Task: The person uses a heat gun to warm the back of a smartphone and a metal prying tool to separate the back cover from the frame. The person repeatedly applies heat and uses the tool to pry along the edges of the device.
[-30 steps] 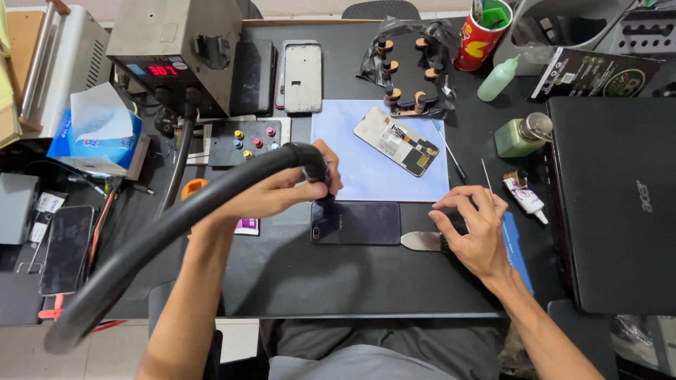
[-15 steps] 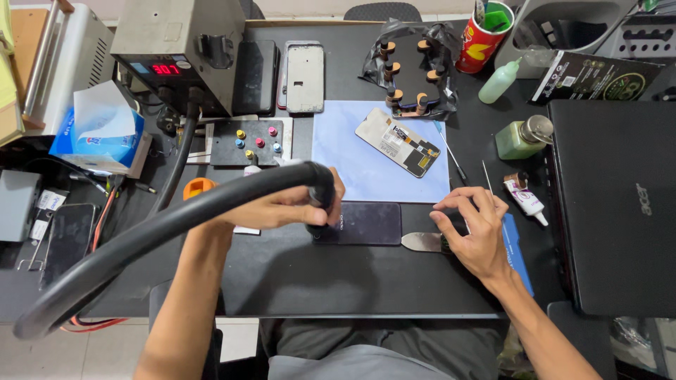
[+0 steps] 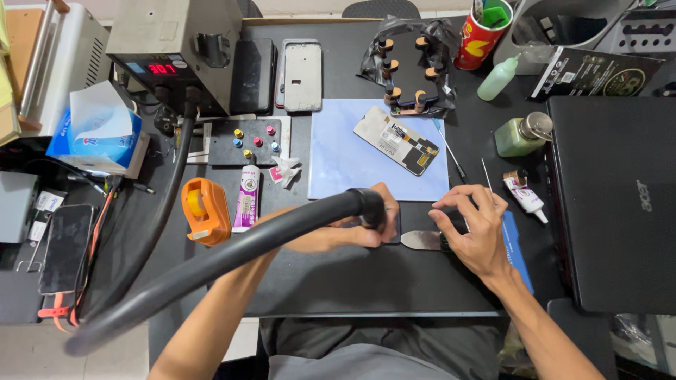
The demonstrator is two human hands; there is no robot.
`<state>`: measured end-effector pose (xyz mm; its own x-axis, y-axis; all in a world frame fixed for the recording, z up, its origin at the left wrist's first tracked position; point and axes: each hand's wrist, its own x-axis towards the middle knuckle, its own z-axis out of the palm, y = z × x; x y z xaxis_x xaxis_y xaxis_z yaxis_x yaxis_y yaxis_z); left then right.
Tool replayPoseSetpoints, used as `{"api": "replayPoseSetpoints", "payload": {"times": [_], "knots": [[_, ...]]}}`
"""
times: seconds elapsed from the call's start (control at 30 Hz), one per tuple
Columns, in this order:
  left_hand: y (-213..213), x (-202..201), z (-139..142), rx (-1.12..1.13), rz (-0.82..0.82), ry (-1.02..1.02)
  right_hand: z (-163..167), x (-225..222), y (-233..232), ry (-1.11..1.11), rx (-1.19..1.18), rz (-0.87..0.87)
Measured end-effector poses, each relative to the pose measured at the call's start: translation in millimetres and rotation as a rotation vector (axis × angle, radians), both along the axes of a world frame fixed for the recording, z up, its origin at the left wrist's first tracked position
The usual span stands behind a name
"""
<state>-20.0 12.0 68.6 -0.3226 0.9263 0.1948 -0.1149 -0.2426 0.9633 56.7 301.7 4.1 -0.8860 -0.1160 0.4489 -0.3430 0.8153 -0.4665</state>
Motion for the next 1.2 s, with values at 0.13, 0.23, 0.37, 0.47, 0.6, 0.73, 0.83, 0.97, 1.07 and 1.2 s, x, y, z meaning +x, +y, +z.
{"api": "replayPoseSetpoints", "payload": {"times": [0.13, 0.23, 0.37, 0.47, 0.6, 0.73, 0.83, 0.97, 1.07, 1.2], "knots": [[14, 14, -1, 0.017, 0.082, -0.033, 1, 0, -1, 0.0, 0.002, -0.001], [21, 16, 0, -0.023, 0.159, 0.104, 2, 0, -1, 0.007, 0.005, 0.004], [27, 17, 1, -0.03, 0.223, 0.036, 2, 0, -1, 0.003, 0.0, 0.006], [28, 16, -2, -0.013, 0.29, 0.047, 2, 0, 0, 0.004, 0.001, 0.004], [28, 13, -9, 0.015, 0.375, 0.12, 1, 0, 0, 0.007, 0.003, -0.003], [23, 8, -15, 0.011, 0.453, 0.164, 0, 0, -1, 0.008, 0.003, -0.012], [18, -1, -17, -0.038, 0.495, 0.255, 1, 0, -1, 0.0, 0.001, -0.01], [11, -9, -18, -0.092, 0.499, 0.288, 1, 0, -1, -0.003, 0.0, -0.013], [3, -12, -14, -0.108, 0.471, 0.31, 0, 0, -1, -0.004, -0.002, -0.007], [-14, -19, -4, -0.14, 0.423, 0.41, 0, 0, 0, -0.001, -0.006, -0.007]]}}
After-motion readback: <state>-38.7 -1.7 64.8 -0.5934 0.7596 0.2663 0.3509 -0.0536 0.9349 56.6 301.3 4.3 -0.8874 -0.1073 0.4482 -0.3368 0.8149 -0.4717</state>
